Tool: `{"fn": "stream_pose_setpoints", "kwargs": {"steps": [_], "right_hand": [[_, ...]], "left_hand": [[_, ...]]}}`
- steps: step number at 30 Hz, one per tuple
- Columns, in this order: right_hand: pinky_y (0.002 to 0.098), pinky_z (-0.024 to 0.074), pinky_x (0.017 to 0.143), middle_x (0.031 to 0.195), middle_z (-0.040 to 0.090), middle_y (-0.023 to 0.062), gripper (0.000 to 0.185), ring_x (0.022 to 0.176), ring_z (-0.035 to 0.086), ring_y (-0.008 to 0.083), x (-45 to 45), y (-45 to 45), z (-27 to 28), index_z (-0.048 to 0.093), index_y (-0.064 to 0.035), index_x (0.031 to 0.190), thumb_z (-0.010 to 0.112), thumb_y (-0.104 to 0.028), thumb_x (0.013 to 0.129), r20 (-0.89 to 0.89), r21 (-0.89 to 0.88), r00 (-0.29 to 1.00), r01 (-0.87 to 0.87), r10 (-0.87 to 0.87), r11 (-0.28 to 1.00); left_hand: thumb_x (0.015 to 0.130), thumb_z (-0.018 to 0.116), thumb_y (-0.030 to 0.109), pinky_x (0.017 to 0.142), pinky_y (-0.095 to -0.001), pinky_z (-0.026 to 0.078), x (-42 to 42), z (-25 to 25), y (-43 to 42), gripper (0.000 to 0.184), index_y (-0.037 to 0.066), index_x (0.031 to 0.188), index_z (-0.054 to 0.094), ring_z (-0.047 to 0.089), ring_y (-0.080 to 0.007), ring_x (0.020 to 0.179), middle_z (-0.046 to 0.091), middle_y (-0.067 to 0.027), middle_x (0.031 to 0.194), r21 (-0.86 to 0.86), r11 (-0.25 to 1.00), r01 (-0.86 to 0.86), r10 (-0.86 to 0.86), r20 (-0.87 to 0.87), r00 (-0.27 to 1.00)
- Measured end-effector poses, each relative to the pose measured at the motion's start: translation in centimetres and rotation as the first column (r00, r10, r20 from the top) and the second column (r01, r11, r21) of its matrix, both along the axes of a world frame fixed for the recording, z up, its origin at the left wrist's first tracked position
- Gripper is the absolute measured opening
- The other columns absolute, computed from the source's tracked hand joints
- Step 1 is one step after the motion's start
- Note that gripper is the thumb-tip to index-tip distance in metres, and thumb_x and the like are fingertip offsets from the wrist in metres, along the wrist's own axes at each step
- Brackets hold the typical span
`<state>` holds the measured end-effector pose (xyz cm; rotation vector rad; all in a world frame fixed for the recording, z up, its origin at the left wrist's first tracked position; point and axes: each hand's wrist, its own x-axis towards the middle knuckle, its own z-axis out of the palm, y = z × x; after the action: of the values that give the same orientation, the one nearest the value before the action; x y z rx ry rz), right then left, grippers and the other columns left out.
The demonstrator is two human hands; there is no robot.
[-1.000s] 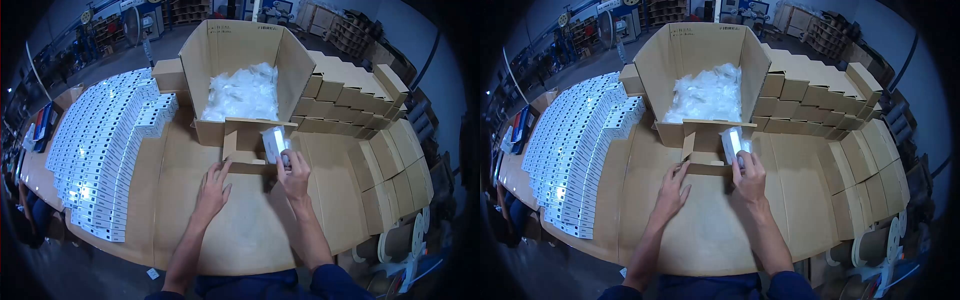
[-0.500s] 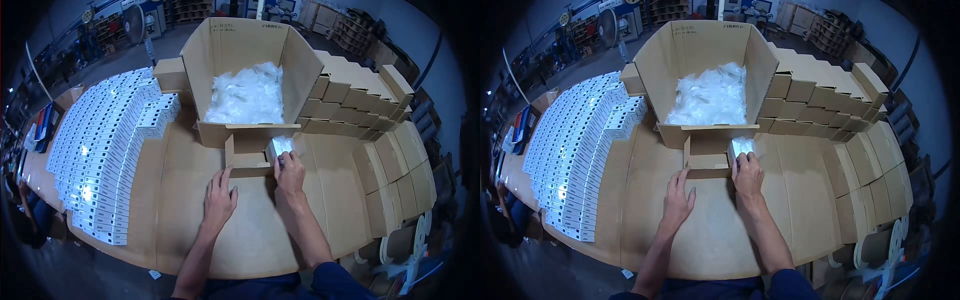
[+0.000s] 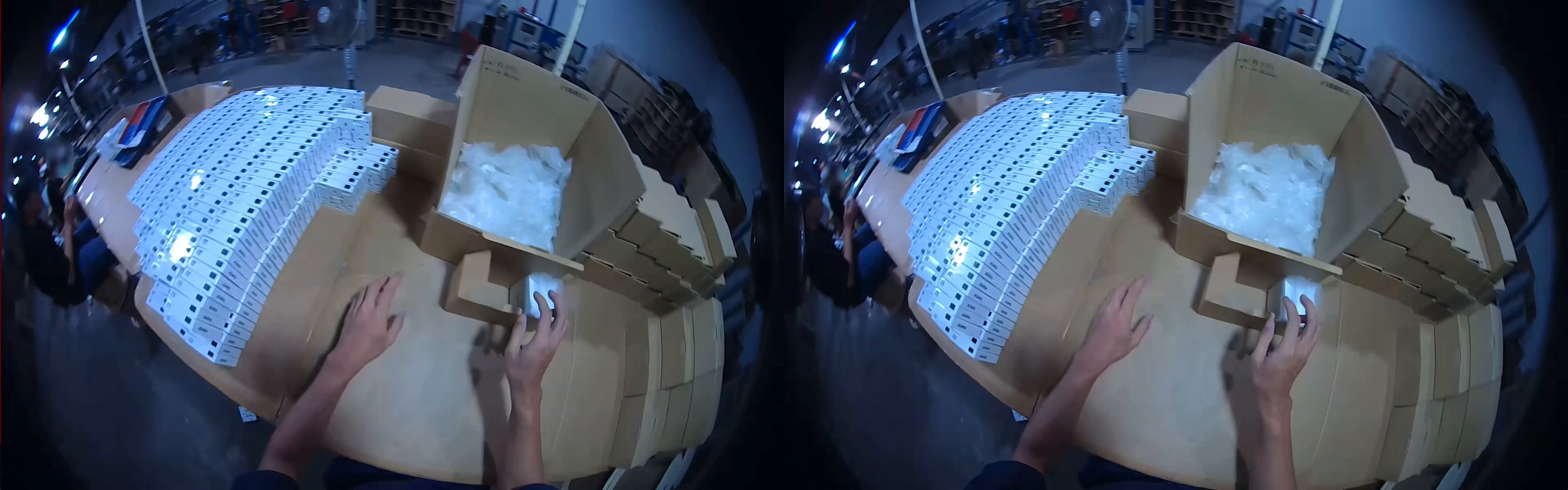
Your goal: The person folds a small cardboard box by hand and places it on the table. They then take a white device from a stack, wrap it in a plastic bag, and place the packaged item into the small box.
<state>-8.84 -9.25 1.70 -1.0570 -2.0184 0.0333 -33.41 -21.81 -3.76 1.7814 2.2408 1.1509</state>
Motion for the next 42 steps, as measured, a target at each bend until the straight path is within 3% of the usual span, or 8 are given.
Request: {"fn": "stream_pose_setpoints", "kwargs": {"steps": [6,20,28,33,36,38,40,42], "right_hand": [[0.0455,0.0485,0.098,0.124,0.062,0.0239,0.043,0.114,0.059,0.0414,-12.2,-0.8,-0.6,0.055,0.0014,0.125,0.061,0.007,0.083,-0.145,-0.061,0.766,-0.639,0.627,0.767],[0.0541,0.0436,0.104,0.134,0.060,0.0288,0.053,0.120,0.054,0.0510,-33.9,10.0,-4.5,0.031,-0.0019,0.143,0.050,-0.002,0.093,0.096,-0.276,0.717,-0.647,0.690,0.711],[0.0585,0.0446,0.098,0.127,0.063,0.0316,0.051,0.121,0.054,0.0494,-33.7,9.6,-3.3,0.034,-0.0023,0.136,0.051,-0.003,0.089,0.291,-0.408,0.711,-0.514,0.641,0.755],[0.0508,0.0324,0.118,0.145,0.046,0.0332,0.076,0.139,0.040,0.0503,-33.0,10.0,-3.8,0.025,-0.0046,0.152,0.048,0.006,0.080,0.114,-0.471,0.682,-0.604,0.723,0.643],[0.0495,0.0351,0.116,0.146,0.046,0.0327,0.078,0.138,0.043,0.0489,-30.8,9.0,-2.2,0.023,-0.0066,0.155,0.053,0.001,0.084,-0.052,-0.236,0.665,-0.733,0.745,0.638],[0.0499,0.0412,0.111,0.141,0.052,0.0319,0.075,0.134,0.050,0.0471,-27.6,7.4,0.7,0.023,-0.0114,0.157,0.060,-0.011,0.091,-0.239,-0.537,0.720,-0.657,0.651,0.529],[0.0356,0.0533,0.085,0.122,0.062,0.0164,0.070,0.104,0.062,0.0212,-23.7,6.2,2.7,0.027,-0.0132,0.158,0.064,-0.026,0.100,-0.410,-0.645,0.629,-0.712,0.661,0.277],[0.0306,0.0514,0.085,0.123,0.062,0.0101,0.055,0.096,0.064,0.0154,-20.2,4.4,4.9,0.043,-0.0100,0.151,0.062,-0.026,0.102,-0.624,-0.586,0.489,-0.809,0.610,0.049]], "left_hand": [[0.084,0.072,0.009,0.110,-0.0481,0.042,-11.2,-0.6,3.3,0.077,-0.002,0.152,0.036,0.049,-0.0439,0.128,0.050,-0.0255,0.138,0.072,0.986,-0.152,0.160,-0.125,0.979],[0.083,0.065,0.001,0.118,-0.0501,0.034,-17.6,-2.9,8.5,0.073,0.002,0.151,0.040,0.040,-0.0399,0.143,0.047,-0.0195,0.150,0.201,0.940,-0.275,0.317,-0.221,0.922],[0.083,0.067,0.001,0.096,-0.0430,0.047,-18.2,-2.8,8.1,0.048,0.006,0.131,0.065,0.057,-0.0277,0.115,0.060,-0.0094,0.117,0.310,0.891,-0.331,0.431,-0.349,0.832],[0.075,0.076,0.001,0.092,-0.0428,0.048,-17.6,-2.2,7.3,0.035,0.008,0.109,0.073,0.059,-0.0276,0.109,0.061,-0.0076,0.109,0.328,0.882,-0.337,0.438,-0.313,0.842],[0.073,0.077,-0.001,0.092,-0.0441,0.048,-15.1,0.5,6.0,0.036,0.008,0.107,0.073,0.059,-0.0292,0.108,0.060,-0.0087,0.108,0.396,0.858,-0.328,0.443,-0.246,0.862],[0.073,0.076,-0.005,0.099,-0.0458,0.048,-13.6,1.4,5.4,0.037,0.008,0.108,0.073,0.058,-0.0334,0.117,0.060,-0.0112,0.112,0.474,0.833,-0.286,0.425,-0.216,0.879],[0.072,0.075,-0.006,0.104,-0.0498,0.047,-11.0,3.6,4.6,0.039,0.007,0.109,0.074,0.052,-0.0380,0.125,0.058,-0.0105,0.116,0.505,0.829,-0.239,0.380,-0.196,0.904],[0.068,0.076,-0.012,0.099,-0.0514,0.051,-8.5,5.6,4.2,0.045,0.006,0.109,0.074,0.055,-0.0412,0.122,0.057,-0.0116,0.116,0.592,0.798,-0.117,0.301,-0.222,0.927]]}}
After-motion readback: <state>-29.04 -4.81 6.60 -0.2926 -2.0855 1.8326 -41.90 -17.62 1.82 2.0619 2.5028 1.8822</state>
